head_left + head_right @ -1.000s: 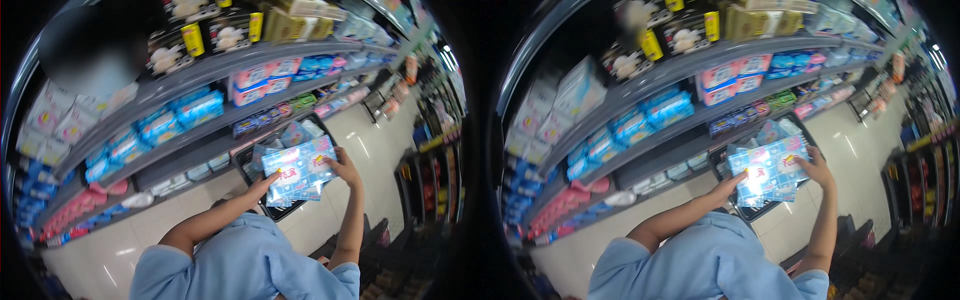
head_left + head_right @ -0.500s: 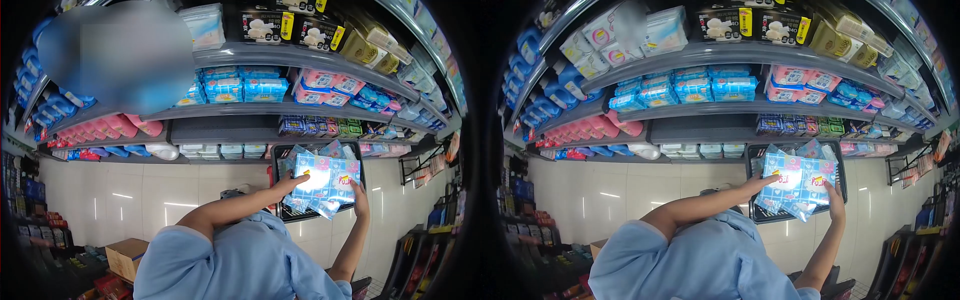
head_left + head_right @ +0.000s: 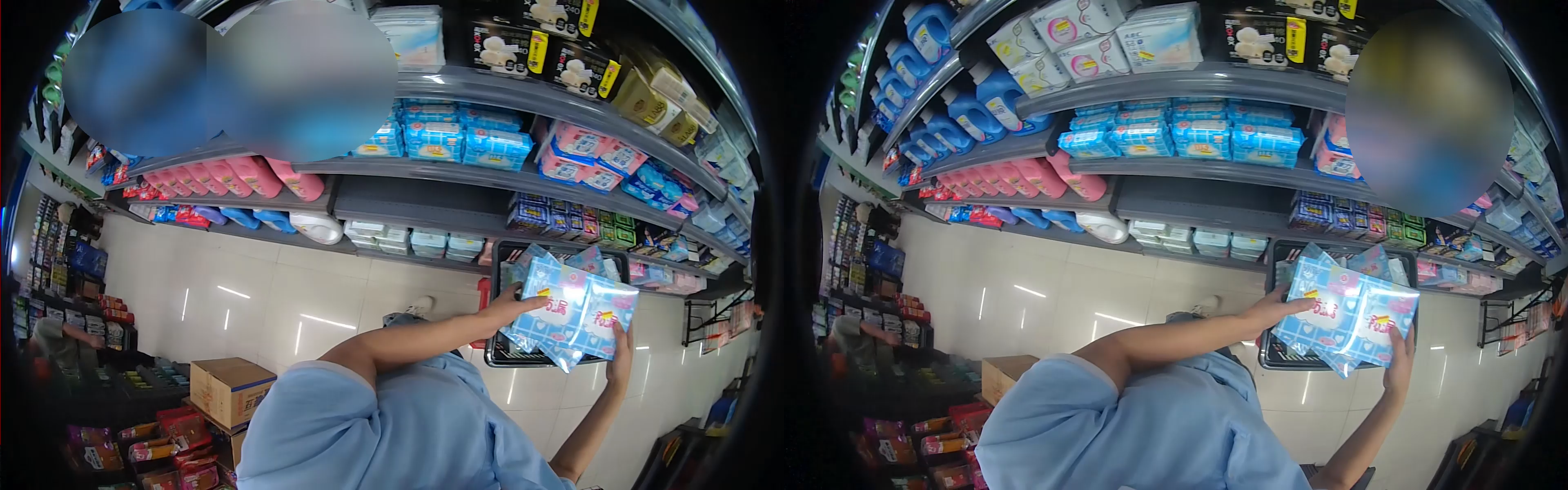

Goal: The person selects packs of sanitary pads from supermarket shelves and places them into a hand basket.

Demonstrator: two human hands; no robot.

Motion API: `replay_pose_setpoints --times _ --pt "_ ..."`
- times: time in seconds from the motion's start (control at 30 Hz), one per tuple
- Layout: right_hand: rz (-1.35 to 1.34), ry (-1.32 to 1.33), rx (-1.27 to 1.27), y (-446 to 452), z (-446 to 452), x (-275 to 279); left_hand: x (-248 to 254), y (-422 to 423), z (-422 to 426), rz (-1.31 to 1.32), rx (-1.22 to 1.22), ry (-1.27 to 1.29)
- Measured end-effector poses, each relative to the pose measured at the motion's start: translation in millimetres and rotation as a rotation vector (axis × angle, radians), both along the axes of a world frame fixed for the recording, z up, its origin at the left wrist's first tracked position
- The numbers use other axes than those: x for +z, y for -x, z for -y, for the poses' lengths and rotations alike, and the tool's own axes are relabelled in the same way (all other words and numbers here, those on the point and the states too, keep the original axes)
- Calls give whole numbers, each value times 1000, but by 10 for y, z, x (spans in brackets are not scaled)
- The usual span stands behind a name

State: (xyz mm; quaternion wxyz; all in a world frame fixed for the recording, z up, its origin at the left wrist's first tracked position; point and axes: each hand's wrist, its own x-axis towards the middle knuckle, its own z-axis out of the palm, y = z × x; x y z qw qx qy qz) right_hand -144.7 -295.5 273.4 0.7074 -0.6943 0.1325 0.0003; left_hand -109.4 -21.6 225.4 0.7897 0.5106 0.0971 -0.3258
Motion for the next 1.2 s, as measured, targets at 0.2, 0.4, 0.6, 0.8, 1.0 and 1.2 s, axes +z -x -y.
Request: replay_pose_setpoints --times 0.2,0.4,0.6,0.8,1.0,1.2 --pt "60 55 -5 213 -189 274 112 87 -260 142 -51 127" --pt "114 229 45 277 -922 439 373 187 -1101 200 -65 186" --pt "1 311 163 93 -2207 177 22 309 -2417 110 37 160" --pt "-34 -118 440 -203 -3554 -438 -222 495 -3772 130 171 26" --pt "-220 -177 544 -425 -4322 -493 -319 691 -4421 8 322 -12" --pt "-235 -139 543 -690 -4255 -680 -666 618 -4285 -14 426 91"
